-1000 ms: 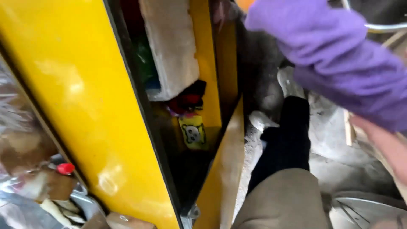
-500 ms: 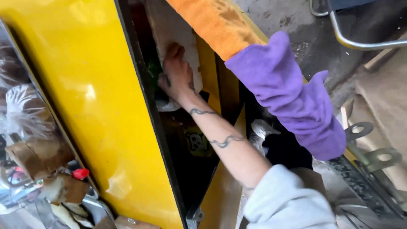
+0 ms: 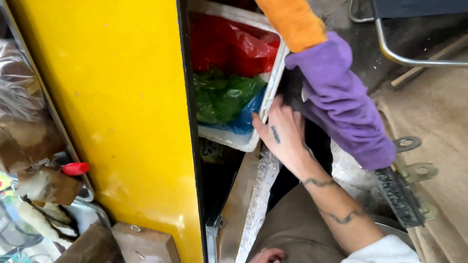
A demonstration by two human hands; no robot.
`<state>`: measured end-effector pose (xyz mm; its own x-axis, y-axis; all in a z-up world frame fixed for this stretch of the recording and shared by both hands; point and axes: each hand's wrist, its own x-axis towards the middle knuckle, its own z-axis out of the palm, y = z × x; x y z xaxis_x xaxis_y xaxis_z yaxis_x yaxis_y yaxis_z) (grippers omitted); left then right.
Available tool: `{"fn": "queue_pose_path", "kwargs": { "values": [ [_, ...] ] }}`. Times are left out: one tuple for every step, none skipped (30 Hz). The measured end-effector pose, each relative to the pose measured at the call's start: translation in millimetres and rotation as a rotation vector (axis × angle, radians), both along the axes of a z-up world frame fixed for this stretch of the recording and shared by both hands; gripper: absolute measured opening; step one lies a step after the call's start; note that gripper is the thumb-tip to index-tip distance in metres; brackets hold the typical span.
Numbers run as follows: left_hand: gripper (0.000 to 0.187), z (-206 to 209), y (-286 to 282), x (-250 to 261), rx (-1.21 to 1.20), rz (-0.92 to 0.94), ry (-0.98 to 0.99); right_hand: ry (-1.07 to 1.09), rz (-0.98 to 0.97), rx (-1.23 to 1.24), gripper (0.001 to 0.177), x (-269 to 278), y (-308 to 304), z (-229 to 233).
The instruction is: The person slices a large root vegetable on a wooden cutting board using a knife, places the slices into a metal bowl, then retrieves a plastic bag from a drawer and packs the slices. The person hands the bag to a customer and receives cash payment.
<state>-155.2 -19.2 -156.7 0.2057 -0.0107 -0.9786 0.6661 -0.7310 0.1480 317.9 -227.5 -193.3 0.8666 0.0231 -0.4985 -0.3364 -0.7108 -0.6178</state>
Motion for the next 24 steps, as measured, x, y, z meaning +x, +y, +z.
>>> {"fn": "queue_pose_path", "kwargs": {
  "values": [
    [0.032,7,-11,12,0.002,0.002,0.004,0.004,0.002,0.002,0.043,-1,14,9],
    [0.034,7,-19,31,-0.011,0.077,-0.174,-0.201,-0.044,-0.023,0.031,3,26,16],
    [0.036,5,-28,49,-0.027,0.154,-0.35,-0.406,-0.087,-0.051,0.025,6,36,22],
    [0.036,13,-44,100,-0.024,0.153,-0.338,-0.393,-0.087,-0.049,0.025,31,60,13],
    [0.035,30,-58,145,-0.1,0.106,-0.534,-0.303,-0.012,0.273,0.042,56,83,3],
    [0.041,48,-71,193,-0.188,0.049,-0.743,-0.226,0.057,0.585,0.064,88,103,-9],
    [0.041,45,-84,217,-0.196,0.041,-0.746,-0.232,0.049,0.579,0.064,101,116,-33],
    [0.049,42,-90,245,-0.155,0.005,-0.779,-0.315,0.435,0.218,0.074,119,130,-55],
    [0.059,38,-97,273,-0.113,-0.032,-0.812,-0.375,0.805,-0.164,0.086,138,144,-78],
    [0.059,32,-101,295,-0.106,-0.032,-0.798,-0.365,0.807,-0.152,0.086,126,142,-75],
    [0.067,26,-102,317,-0.099,-0.02,-0.881,-0.35,0.759,-0.341,0.043,114,141,-71],
    [0.077,18,-108,336,-0.097,0.006,-0.964,-0.33,0.721,-0.539,0.033,100,137,-69],
    [0.077,17,-109,332,-0.096,0.02,-0.951,-0.318,0.736,-0.536,0.033,78,120,-62],
    [0.074,7,-109,341,-0.069,0.044,-0.894,-0.365,0.765,-0.498,0.027,73,101,-58],
    [0.071,-2,-109,350,-0.044,0.067,-0.836,-0.412,0.794,-0.459,0.023,69,81,-52],
    [0.071,-2,-113,354,-0.038,0.076,-0.846,-0.424,0.802,-0.458,0.023,74,82,-56],
    [0.069,-2,-117,356,-0.041,0.094,-0.869,-0.355,0.852,-0.417,0.029,79,82,-60],
    [0.068,1,-117,355,-0.043,0.104,-0.879,-0.272,0.894,-0.367,0.041,78,84,-65],
    [0.068,0,-115,353,-0.034,0.104,-0.875,-0.272,0.897,-0.358,0.041,93,83,-46],
    [0.066,0,-112,352,-0.049,0.097,-0.874,-0.057,0.799,-0.157,0.046,109,79,-28],
    [0.064,0,-109,351,-0.063,0.091,-0.873,0.152,0.69,0.044,0.051,125,76,-11],
    [0.064,2,-108,353,-0.065,0.09,-0.872,0.153,0.688,0.044,0.051,132,77,-20],
    [0.065,5,-106,356,-0.081,0.095,-0.837,0.086,0.522,0.069,0.026,140,80,-28],
    [0.065,8,-106,358,-0.091,0.11,-0.808,0.014,0.368,0.093,0.025,148,83,-35]
  ]
}}
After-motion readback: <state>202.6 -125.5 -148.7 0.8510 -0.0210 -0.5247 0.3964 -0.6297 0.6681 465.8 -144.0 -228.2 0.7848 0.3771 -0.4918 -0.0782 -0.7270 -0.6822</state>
